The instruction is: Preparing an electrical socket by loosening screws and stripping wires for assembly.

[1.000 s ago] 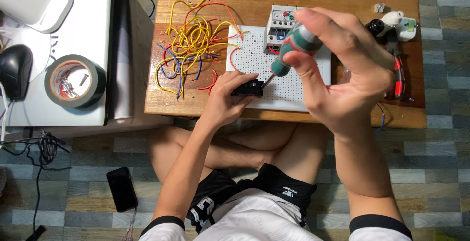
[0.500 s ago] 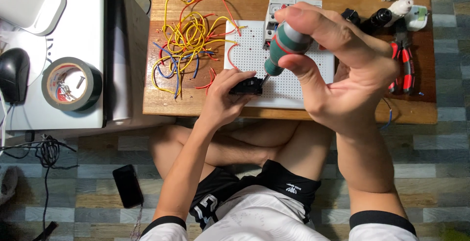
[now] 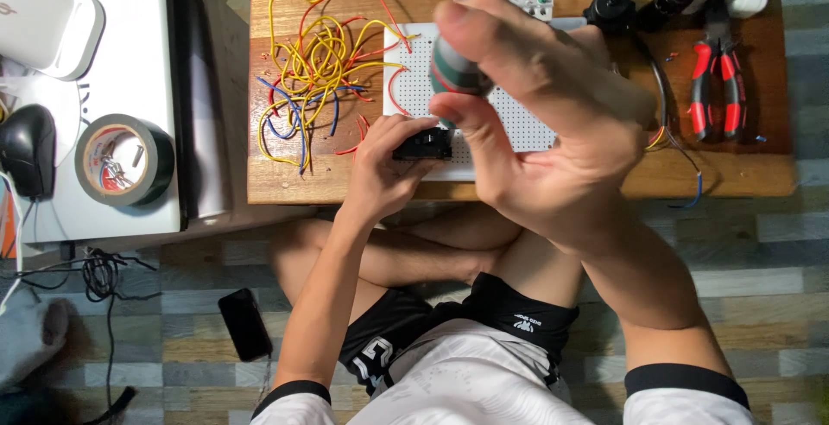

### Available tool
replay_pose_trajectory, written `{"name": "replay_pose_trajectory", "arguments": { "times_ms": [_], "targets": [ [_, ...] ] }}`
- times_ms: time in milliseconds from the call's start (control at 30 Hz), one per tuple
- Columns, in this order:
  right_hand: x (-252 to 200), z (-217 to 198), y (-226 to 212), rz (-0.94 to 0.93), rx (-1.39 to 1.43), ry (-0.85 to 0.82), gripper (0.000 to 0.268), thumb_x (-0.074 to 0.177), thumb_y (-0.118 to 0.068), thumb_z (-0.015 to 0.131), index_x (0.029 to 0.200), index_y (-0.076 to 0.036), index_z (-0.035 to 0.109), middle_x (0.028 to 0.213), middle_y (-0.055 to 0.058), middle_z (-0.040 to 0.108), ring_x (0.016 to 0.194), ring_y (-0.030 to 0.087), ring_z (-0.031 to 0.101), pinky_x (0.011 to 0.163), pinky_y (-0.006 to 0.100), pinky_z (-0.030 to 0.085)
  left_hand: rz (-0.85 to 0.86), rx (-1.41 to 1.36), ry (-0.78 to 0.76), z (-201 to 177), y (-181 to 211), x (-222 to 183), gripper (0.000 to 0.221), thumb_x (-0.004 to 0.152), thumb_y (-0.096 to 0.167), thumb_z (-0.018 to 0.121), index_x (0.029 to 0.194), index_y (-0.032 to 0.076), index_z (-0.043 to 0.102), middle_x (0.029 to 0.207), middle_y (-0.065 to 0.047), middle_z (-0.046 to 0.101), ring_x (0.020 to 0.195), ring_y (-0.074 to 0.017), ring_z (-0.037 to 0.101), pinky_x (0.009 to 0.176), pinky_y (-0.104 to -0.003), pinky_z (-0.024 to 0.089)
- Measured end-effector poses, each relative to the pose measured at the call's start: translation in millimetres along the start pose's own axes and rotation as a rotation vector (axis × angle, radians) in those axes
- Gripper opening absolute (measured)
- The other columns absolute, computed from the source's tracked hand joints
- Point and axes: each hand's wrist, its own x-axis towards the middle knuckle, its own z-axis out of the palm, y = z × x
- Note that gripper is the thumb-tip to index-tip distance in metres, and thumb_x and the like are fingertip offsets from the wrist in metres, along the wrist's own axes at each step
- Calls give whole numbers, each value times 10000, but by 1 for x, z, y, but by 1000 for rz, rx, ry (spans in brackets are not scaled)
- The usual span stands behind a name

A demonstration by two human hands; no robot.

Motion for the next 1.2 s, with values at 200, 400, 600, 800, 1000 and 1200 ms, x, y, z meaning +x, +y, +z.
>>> {"name": "replay_pose_trajectory", "arguments": {
  "times_ms": [200,400,600,800,1000,1200],
  "targets": [
    [8,-5,49,-43,531,-207,350,1063,-15,726,1385,30,594,1376,199,672,1082,291,699,959,388,582,37,-32,-23,3,-10,-2,521,786,45,843,1261,-7,637,1148,-125,671,1040,-273,605,944,-351,492],
    [44,-6,89,-216,706,-392,408,1058,-45,819,1408,-29,611,1254,117,743,977,234,662,893,357,527,-84,81,-17,3,0,-3,409,749,36,825,1114,5,643,1023,-91,660,919,-228,575,867,-314,475],
    [73,-6,98,-336,834,-533,541,862,189,779,1292,-20,525,1237,93,686,972,225,697,852,347,553,-115,35,25,6,-9,-8,432,741,-2,845,1125,-42,650,1045,-115,692,908,-216,641,856,-312,541],
    [63,-7,94,-278,819,-450,510,817,172,756,1253,-3,560,1207,114,719,942,233,703,840,346,549,-219,110,123,7,-40,-28,224,715,15,800,883,-1,653,701,-2,501,605,-114,402,540,-246,370],
    [54,-15,81,-175,722,-396,475,837,200,743,1241,7,584,1217,128,726,930,217,715,846,330,570,-233,-47,49,3,-72,-51,156,687,-38,618,820,-1,546,699,-27,539,608,-109,425,517,-250,344],
    [47,-17,61,-92,635,-357,444,858,228,729,1230,17,607,1228,142,733,917,202,728,852,315,590,-307,-173,0,4,-80,-61,568,723,-16,598,1286,-28,520,1075,-127,635,869,-181,605,710,-252,507]
  ]
}}
